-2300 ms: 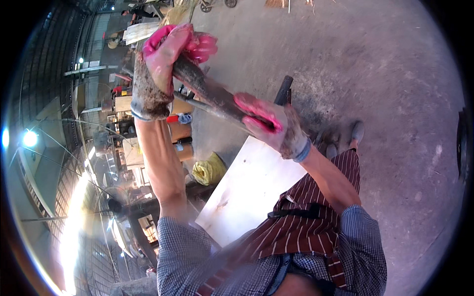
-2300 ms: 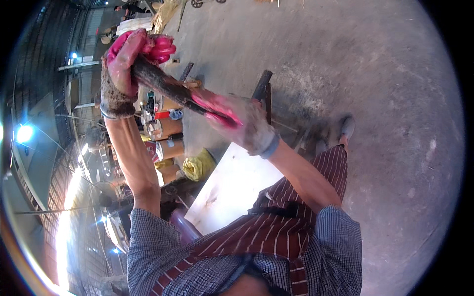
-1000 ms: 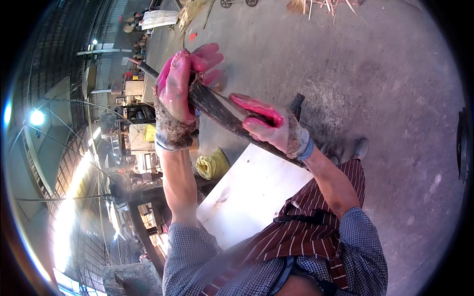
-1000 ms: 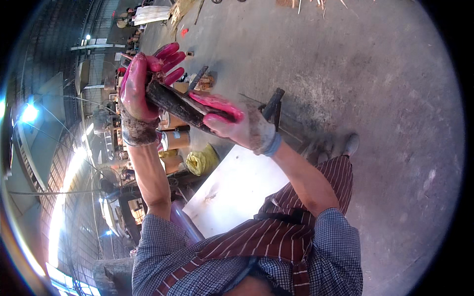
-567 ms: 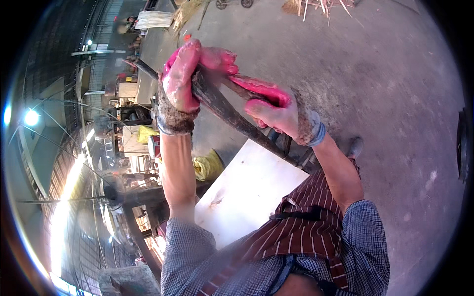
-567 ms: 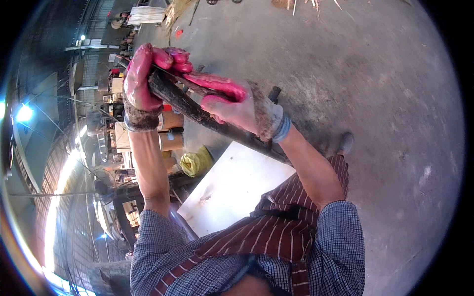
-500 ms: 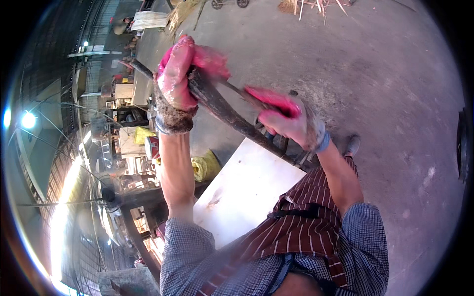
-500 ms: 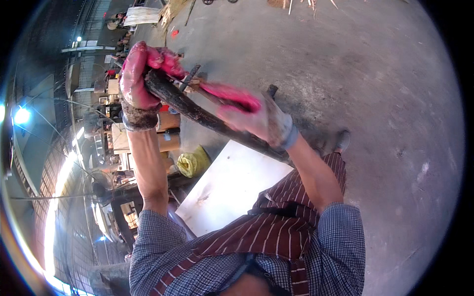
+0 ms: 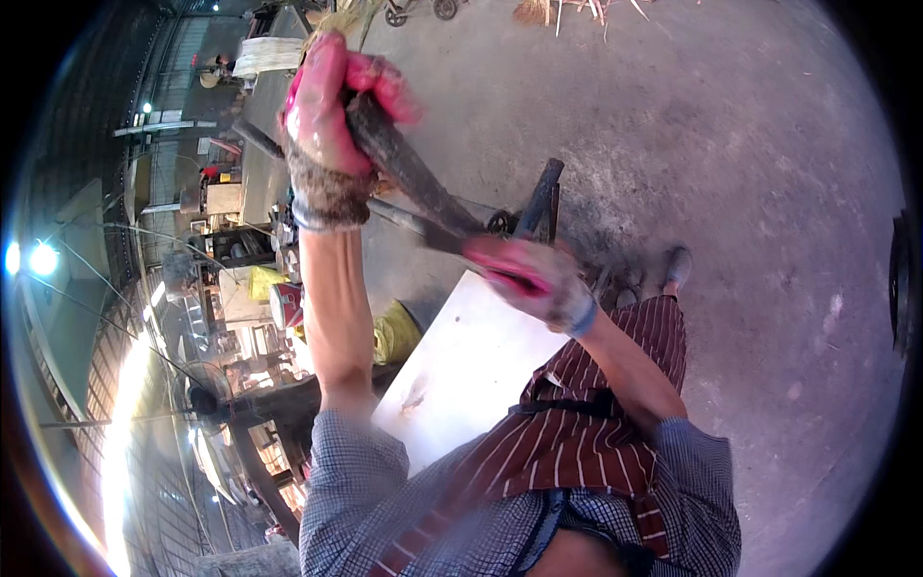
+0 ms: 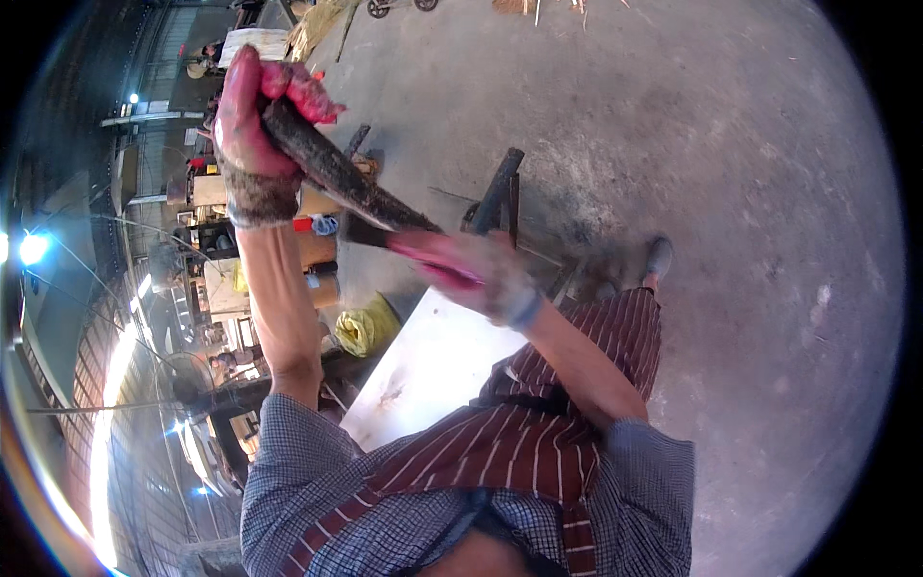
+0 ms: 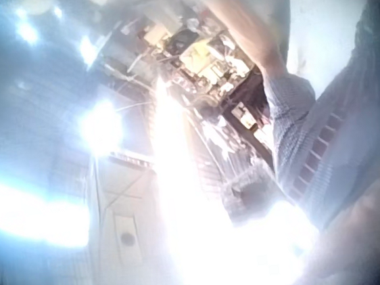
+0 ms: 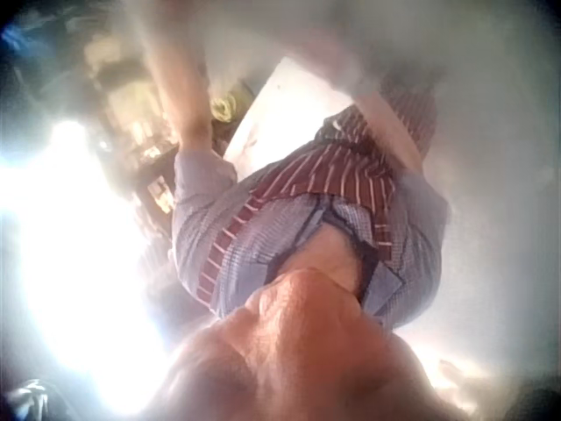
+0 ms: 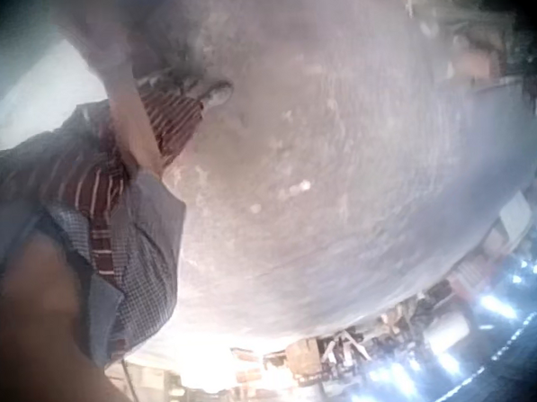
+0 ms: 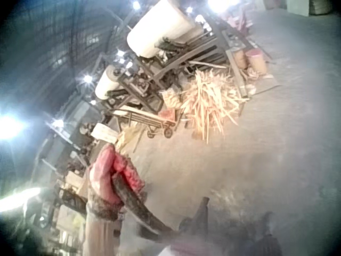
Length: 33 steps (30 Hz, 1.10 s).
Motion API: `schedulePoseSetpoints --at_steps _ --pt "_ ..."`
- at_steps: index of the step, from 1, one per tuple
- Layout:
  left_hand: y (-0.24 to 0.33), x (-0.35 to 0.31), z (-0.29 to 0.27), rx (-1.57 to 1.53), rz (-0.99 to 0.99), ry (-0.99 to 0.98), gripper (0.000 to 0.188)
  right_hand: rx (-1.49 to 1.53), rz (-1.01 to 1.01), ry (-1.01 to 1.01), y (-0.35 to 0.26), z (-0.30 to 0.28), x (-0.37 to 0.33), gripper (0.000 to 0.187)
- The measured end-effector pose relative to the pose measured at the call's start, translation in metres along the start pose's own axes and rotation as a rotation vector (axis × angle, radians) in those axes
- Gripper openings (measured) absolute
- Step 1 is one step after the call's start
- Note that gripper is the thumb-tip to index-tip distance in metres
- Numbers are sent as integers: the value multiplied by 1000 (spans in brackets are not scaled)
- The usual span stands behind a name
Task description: The person cleans a dark, curved pipe section using a small scraper or putty knife, removing red residue from the inner and outer surfaces while the pipe is supported by a metal frame.
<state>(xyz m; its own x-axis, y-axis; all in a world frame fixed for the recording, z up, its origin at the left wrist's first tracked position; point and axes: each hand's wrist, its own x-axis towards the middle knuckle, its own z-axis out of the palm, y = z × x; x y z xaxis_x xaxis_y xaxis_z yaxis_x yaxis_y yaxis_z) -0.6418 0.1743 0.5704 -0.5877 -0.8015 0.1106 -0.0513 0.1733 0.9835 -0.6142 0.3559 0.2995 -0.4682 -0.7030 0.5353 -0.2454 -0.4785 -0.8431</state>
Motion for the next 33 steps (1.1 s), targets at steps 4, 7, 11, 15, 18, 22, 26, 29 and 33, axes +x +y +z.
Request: schedulePoseSetpoints --at_steps 4,7,11,15,18,22,26,29,33 --pt "14 6 -8 200 -66 -103 41 5 -20 -330 -50 -18 82 38" --pt "-3 18 -45 716 153 -92 47 -9 -12 -94 -43 -37 49 38" --pt "0 12 -29 398 31 -206 48 -20 231 39 -42 -36 43 41" --pt "3 13 -27 177 10 -411 36 73 20 161 -81 -45 137 45" --pt "4 9 -24 94 34 -459 27 290 431 53 -95 -57 121 49" --pt "-2 3 -4 144 78 -260 28 574 814 -3 -124 -63 51 56" --pt "-8 -4 2 27 229 -187 26 735 989 -9 -136 -33 -7 56" --pt "-10 -3 8 -21 247 -147 26 770 1045 93 -110 -12 -26 55" --pt "-16 5 1 -48 270 -262 29 753 891 123 -111 9 27 54"
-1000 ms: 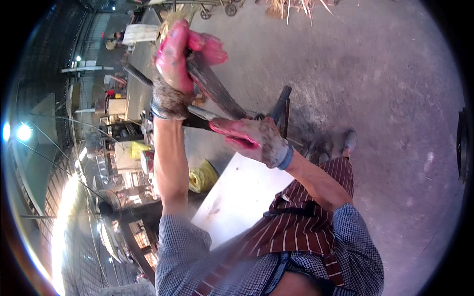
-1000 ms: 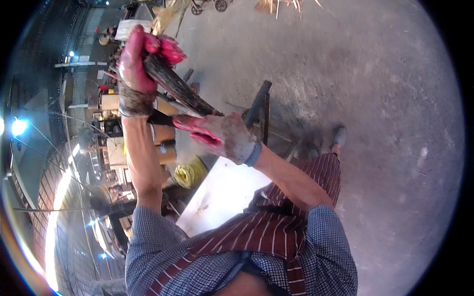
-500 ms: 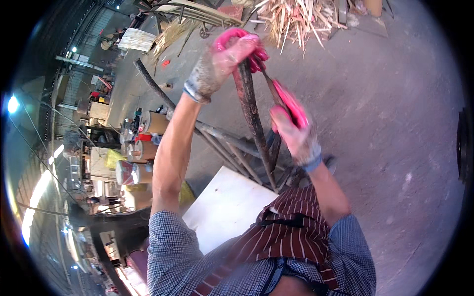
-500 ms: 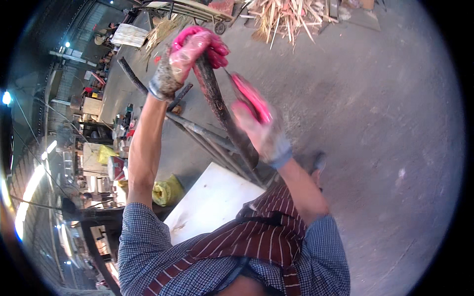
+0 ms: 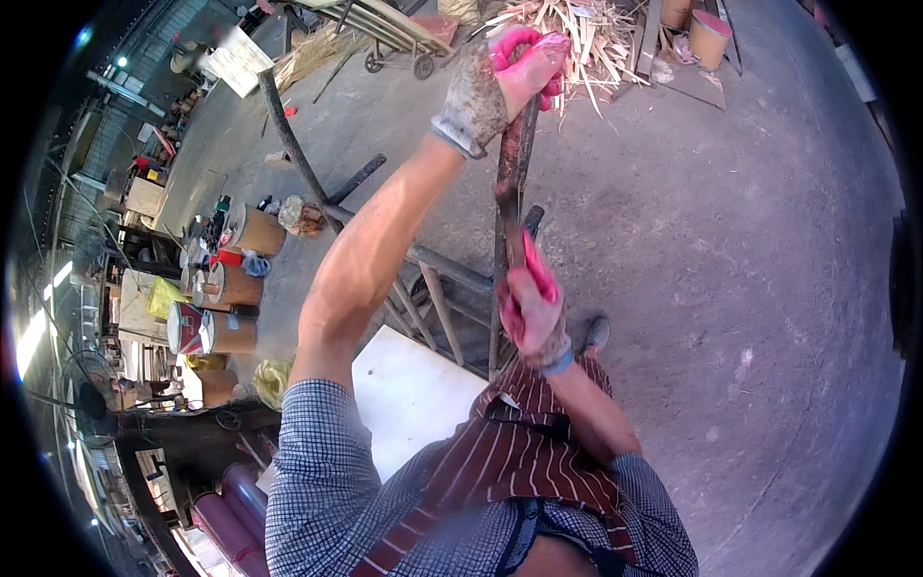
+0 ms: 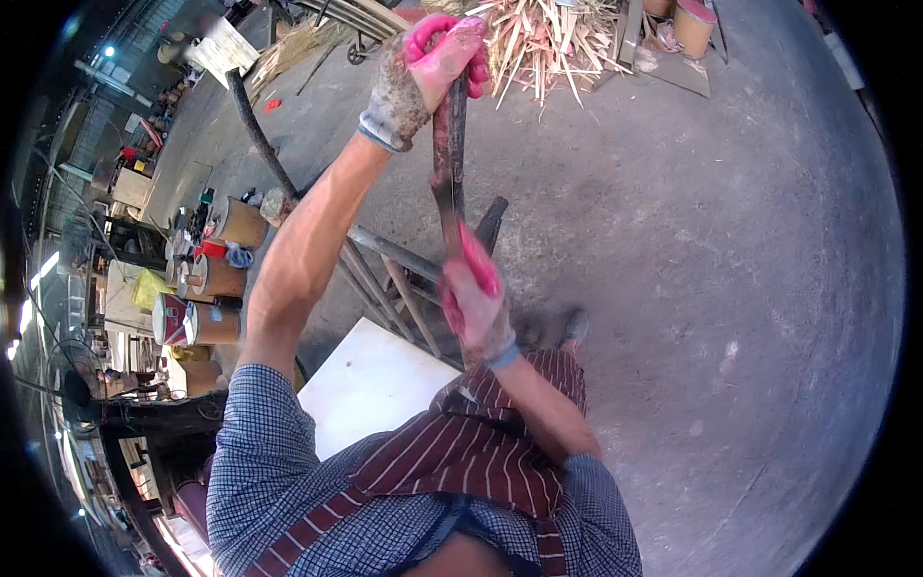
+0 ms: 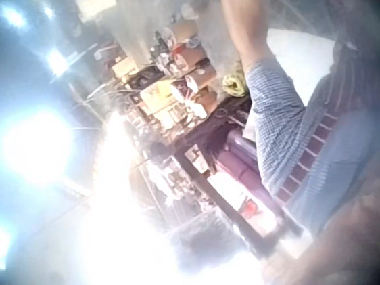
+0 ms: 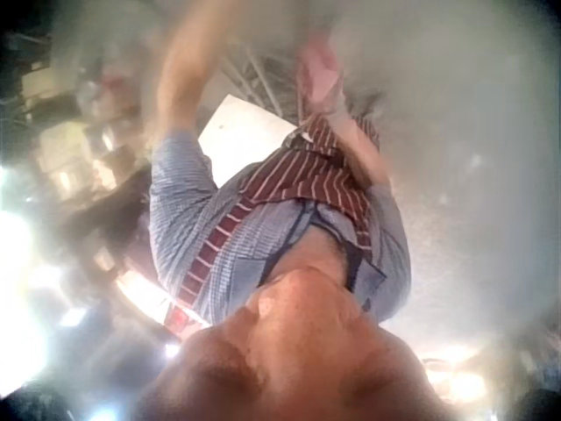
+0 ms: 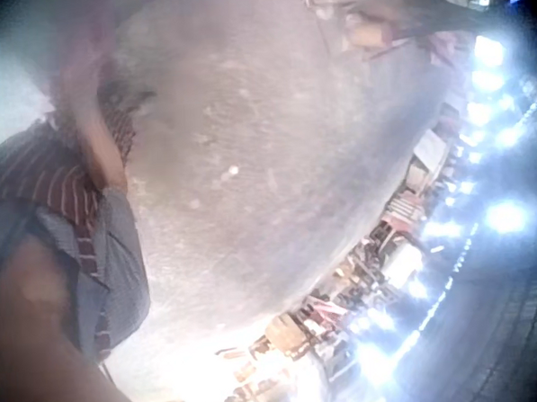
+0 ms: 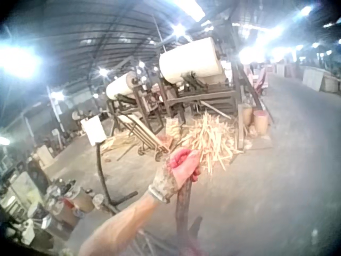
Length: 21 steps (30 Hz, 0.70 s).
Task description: The person cleans a dark, curved pipe section using a small scraper or putty knife, removing red residue from the inner and outer surfaces while the pipe is supported by a metal frame.
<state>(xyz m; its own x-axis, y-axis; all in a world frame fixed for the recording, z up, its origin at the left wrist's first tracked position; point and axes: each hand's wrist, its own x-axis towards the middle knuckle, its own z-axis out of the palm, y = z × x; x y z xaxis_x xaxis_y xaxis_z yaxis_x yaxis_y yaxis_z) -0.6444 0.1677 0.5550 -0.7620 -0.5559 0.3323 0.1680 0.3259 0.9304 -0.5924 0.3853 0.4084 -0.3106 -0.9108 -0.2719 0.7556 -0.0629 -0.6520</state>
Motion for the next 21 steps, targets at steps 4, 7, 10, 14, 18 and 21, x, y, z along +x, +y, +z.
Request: schedulePoseSetpoints --at_steps 4,7,10,14,18,21 --pt "0 7 -12 37 5 -177 37 53 -41 10 -6 19 16 53" --pt "-2 6 -16 17 -20 -198 41 56 -48 44 21 3 -15 53" --pt "3 4 -14 -12 -37 -209 41 35 -44 37 20 10 -20 55" --pt "-2 8 -16 7 -43 -269 42 185 -89 26 -22 34 6 53" --pt "-5 12 -22 -145 -62 -321 46 240 -152 -8 -19 37 2 47" --pt "0 11 -26 -125 -60 -381 46 251 -108 -19 -31 37 5 47"
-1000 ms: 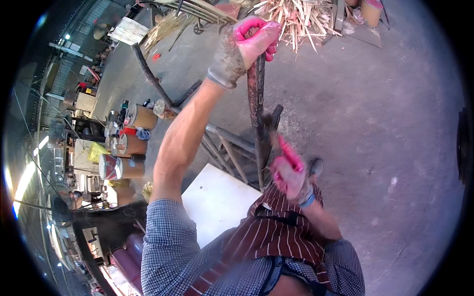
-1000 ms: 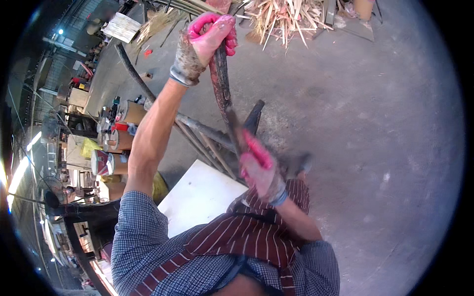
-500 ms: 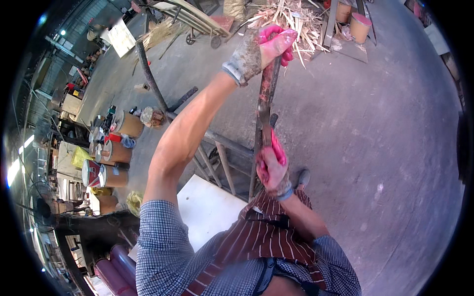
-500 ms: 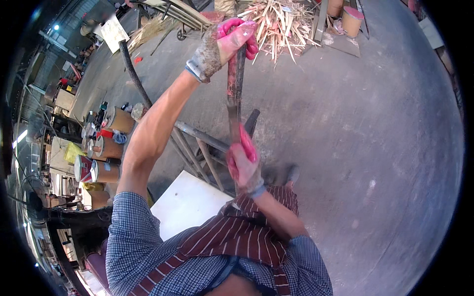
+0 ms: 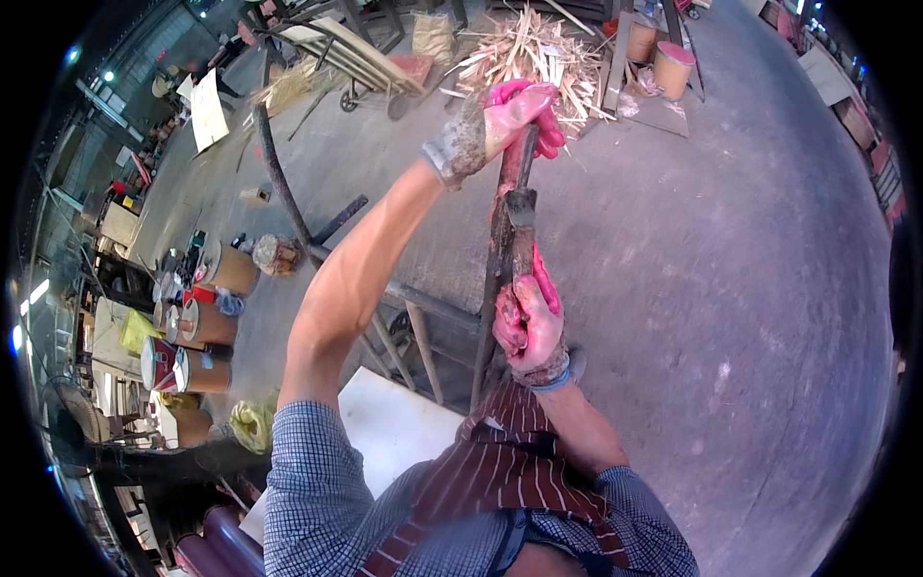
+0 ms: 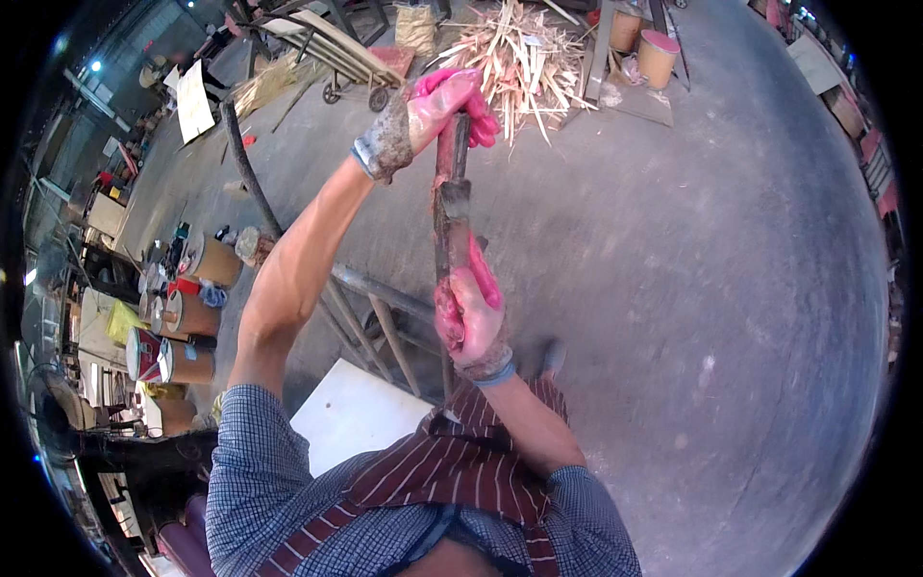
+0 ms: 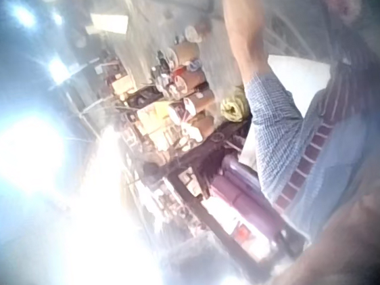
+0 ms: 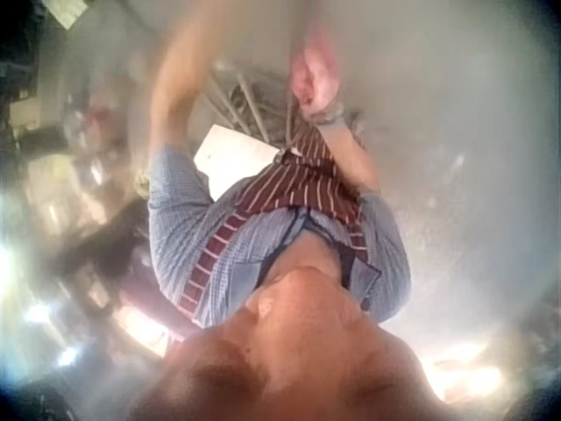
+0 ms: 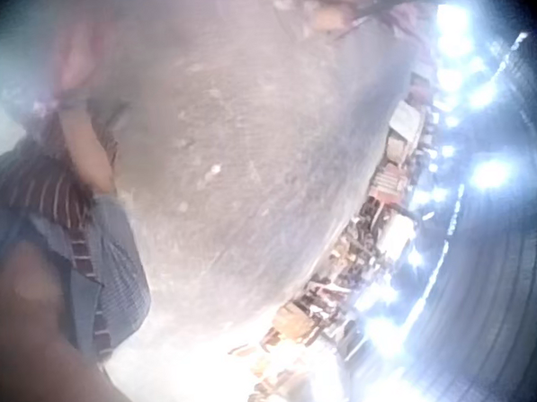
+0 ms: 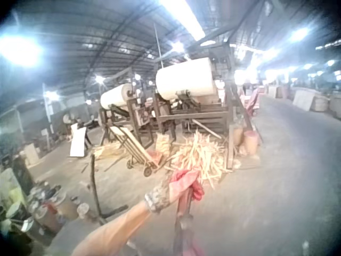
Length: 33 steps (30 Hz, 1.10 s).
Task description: The person cleans a dark, curved pipe section using a small scraper or putty knife, removing red residue from the inner and outer surfaces while the pipe is supported by a metal frame.
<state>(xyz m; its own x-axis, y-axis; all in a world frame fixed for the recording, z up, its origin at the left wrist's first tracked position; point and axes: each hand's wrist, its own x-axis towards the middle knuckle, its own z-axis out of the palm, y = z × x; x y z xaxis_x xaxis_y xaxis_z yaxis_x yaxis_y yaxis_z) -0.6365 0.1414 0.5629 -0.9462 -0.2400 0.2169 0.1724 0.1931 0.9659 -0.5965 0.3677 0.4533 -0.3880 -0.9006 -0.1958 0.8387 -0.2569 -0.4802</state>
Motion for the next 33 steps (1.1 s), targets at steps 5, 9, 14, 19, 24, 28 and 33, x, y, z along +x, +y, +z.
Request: schedulePoseSetpoints --at_steps 5,9,14,19,24,28,33 --pt "24 -5 -6 275 32 -110 48 10 -60 -79 -25 31 26 47" --pt "17 -6 -1 192 -8 -144 46 -62 12 -109 -41 26 22 48" --pt "-4 -8 -6 2 -33 -34 41 -93 98 44 -11 -3 -4 38" --pt "4 -9 -4 113 -48 -23 44 98 116 -105 -13 -7 4 14" --pt "-29 -14 -27 331 158 79 48 102 97 -82 -51 15 45 12" --pt "-20 -16 13 -157 -56 212 35 97 77 -164 -45 -4 36 35" --pt "-4 -12 19 -91 67 271 33 41 142 -148 -4 -40 -6 46"
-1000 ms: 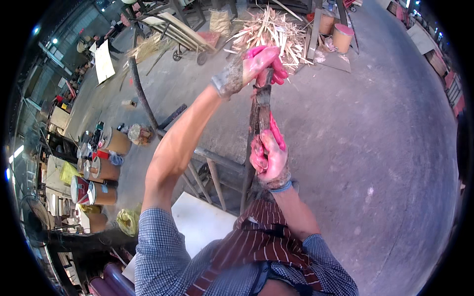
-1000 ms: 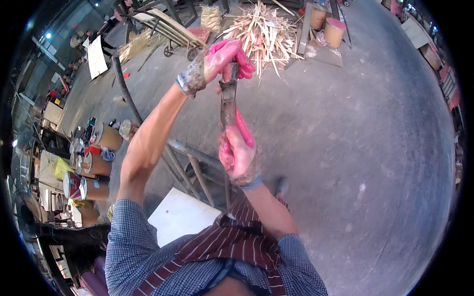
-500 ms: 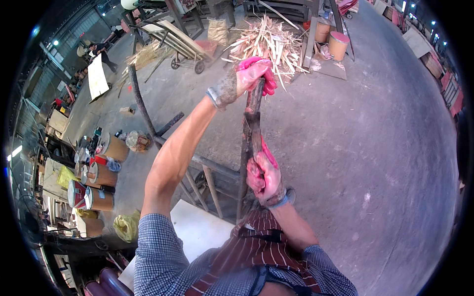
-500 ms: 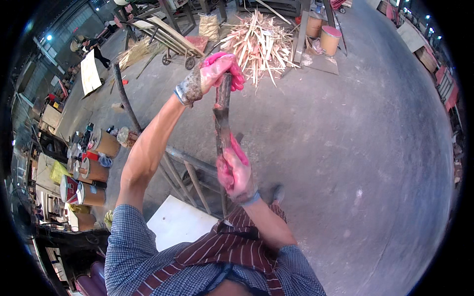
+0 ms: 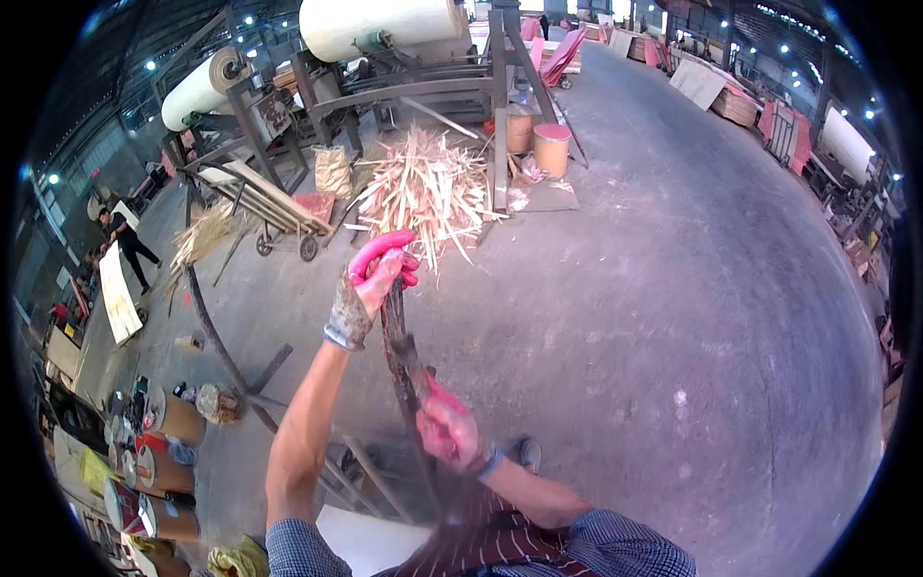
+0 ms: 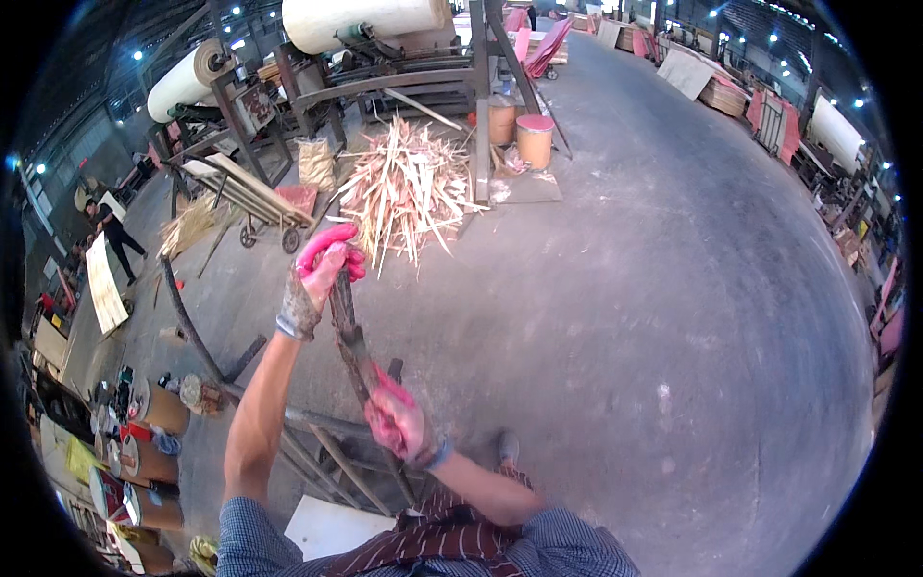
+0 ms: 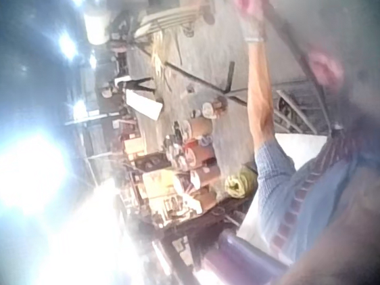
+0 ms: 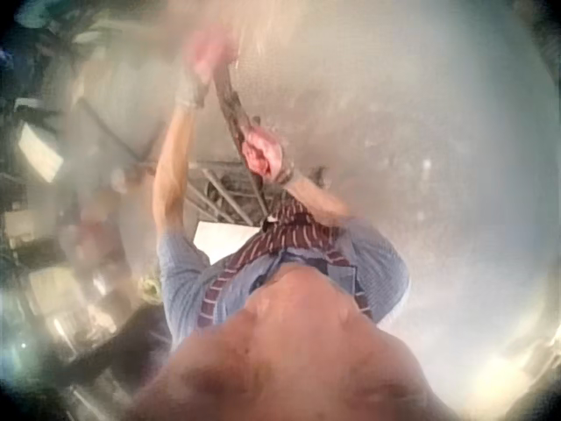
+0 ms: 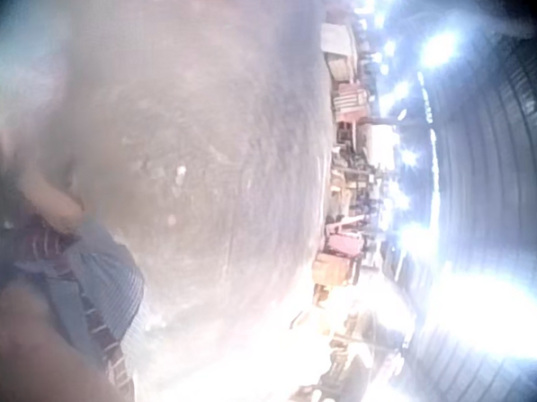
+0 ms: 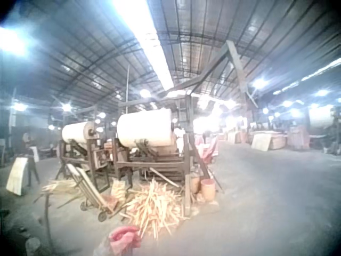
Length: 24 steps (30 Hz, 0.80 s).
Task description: The person cleans a dark, curved pipe section using a small scraper or putty knife, removing red residue from the inner and outer surfaces while the pipe is supported by a metal frame.
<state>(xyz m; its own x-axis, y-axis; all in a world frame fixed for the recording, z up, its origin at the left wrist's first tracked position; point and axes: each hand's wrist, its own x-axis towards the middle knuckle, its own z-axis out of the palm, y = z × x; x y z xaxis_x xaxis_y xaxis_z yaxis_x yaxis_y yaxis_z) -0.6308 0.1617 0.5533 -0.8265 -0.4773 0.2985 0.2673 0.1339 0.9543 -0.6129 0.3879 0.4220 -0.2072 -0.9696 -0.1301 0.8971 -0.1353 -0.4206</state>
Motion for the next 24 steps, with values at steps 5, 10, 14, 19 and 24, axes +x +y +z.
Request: schedulePoseSetpoints --at_steps 5,10,14,19,24 --pt "-10 2 -12 291 247 19 34 82 -35 -69 -20 23 28 50" --pt "8 -4 -23 659 377 -99 51 -40 -119 -85 -60 32 54 51" --pt "23 3 -7 869 349 -163 64 -28 -98 -72 -53 0 11 53" --pt "13 5 -19 702 174 -140 33 -200 -52 96 -28 -10 -5 55" --pt "-6 9 -21 359 106 -71 31 -211 -62 102 -22 1 -7 56"
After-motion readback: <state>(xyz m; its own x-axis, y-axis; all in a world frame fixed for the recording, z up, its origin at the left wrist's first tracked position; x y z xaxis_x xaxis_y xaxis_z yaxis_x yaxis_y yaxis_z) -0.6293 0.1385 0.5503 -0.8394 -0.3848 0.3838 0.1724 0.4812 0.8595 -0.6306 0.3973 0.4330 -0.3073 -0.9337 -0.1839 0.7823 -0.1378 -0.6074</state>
